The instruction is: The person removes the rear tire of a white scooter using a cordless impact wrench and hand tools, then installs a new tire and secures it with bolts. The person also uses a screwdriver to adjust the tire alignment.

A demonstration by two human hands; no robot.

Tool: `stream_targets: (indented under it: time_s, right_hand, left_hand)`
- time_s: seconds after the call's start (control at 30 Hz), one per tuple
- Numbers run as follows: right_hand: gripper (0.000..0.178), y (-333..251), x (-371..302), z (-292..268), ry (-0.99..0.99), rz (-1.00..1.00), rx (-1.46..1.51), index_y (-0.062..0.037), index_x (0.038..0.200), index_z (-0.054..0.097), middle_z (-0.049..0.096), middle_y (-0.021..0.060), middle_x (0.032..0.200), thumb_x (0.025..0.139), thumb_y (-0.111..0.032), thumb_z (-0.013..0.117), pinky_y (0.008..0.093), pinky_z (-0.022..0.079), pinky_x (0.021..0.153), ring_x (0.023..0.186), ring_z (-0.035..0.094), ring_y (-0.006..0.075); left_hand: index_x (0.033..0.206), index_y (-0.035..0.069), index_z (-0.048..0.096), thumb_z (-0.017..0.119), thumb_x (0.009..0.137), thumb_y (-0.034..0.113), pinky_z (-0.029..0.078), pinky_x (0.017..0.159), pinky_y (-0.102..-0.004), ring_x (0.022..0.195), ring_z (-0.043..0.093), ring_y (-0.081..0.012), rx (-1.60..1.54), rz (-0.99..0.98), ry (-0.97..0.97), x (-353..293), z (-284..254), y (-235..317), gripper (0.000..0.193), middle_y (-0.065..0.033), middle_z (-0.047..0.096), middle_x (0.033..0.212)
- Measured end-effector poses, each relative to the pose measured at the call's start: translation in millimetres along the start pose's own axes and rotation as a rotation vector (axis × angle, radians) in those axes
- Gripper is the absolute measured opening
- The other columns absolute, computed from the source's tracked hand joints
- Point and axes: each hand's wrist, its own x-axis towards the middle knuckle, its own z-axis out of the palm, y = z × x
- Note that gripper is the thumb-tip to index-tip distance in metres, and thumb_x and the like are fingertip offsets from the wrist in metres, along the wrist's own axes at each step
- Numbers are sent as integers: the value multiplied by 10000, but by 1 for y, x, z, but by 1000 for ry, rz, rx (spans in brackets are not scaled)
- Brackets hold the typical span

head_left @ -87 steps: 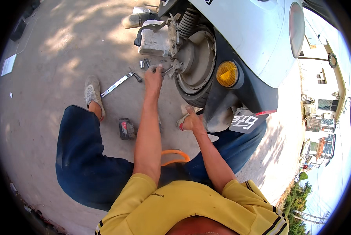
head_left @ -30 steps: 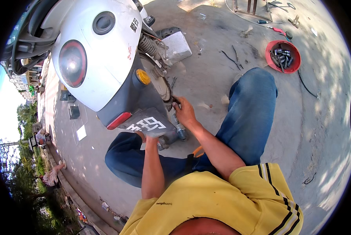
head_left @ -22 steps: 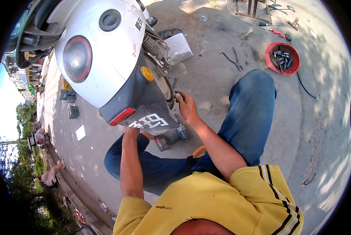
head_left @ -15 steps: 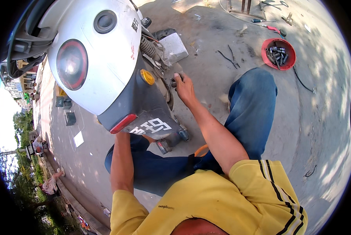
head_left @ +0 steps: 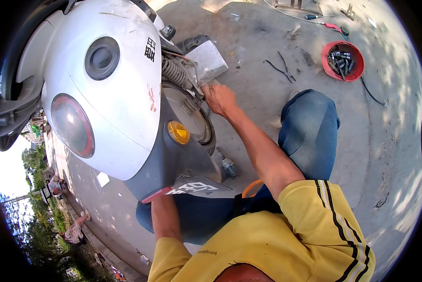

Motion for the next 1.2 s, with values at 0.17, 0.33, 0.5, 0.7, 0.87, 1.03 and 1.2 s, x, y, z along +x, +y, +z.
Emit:
stream_targets:
  time_s: [0.17, 0.33, 0.5, 0.7, 0.87, 1.03, 1.2]
  right_hand:
    - [647, 8, 11, -1, 73, -65, 35, 28, 868, 735, 711, 309, 903, 1043, -499, 404, 564, 548, 824, 895, 681, 506]
    - [591, 12, 15, 7, 59, -24, 83, 35, 793, 729, 703, 316, 881, 1001, -441, 449, 564, 546, 800, 856, 677, 516]
    - [551, 15, 18, 8, 66, -56, 77, 42, 780, 717, 683, 321, 842, 972, -417, 481, 561, 539, 786, 848, 675, 504]
    - [519, 23, 1, 5, 37, -10, 151, 47, 744, 683, 655, 323, 796, 952, -382, 478, 564, 525, 758, 805, 652, 524]
    - [518, 25, -4, 1, 43, -12, 106, 54, 725, 670, 641, 325, 780, 936, -376, 474, 568, 517, 749, 784, 638, 531]
    - [523, 26, 0, -10, 4, -55, 44, 48, 748, 688, 663, 315, 799, 933, -395, 480, 559, 529, 755, 806, 652, 521]
    - [407, 38, 6, -14, 34, -215, -99, -15, 753, 657, 649, 266, 759, 953, -330, 492, 552, 492, 667, 751, 620, 495]
  left_hand:
    - [1257, 76, 663, 831, 787, 188, 492, 1011, -478, 1171, 622, -390, 38, -14, -23, -2, 2, 2, 512, -173, 668, 1249]
    - [1254, 73, 663, 833, 784, 181, 493, 1006, -480, 1164, 623, -395, 59, -18, -28, -9, 4, 4, 512, -178, 669, 1243]
    - [1251, 70, 663, 835, 780, 174, 494, 1001, -482, 1157, 624, -400, 81, -22, -36, -24, 6, 0, 512, -182, 670, 1237]
    - [1247, 66, 663, 837, 776, 165, 495, 996, -485, 1148, 626, -407, 87, -12, -37, -31, 11, -1, 512, -186, 670, 1230]
    - [1243, 63, 663, 839, 772, 158, 495, 991, -487, 1141, 627, -412, 102, 3, -38, -40, 16, 0, 512, -190, 671, 1224]
    - [1240, 60, 663, 841, 768, 151, 496, 986, -490, 1134, 629, -417, 118, 10, -42, -59, 22, 1, 512, -195, 671, 1218]
    - [1236, 57, 663, 843, 765, 144, 497, 981, -492, 1127, 630, -422, 136, 29, -67, -76, 46, 0, 512, -199, 672, 1212]
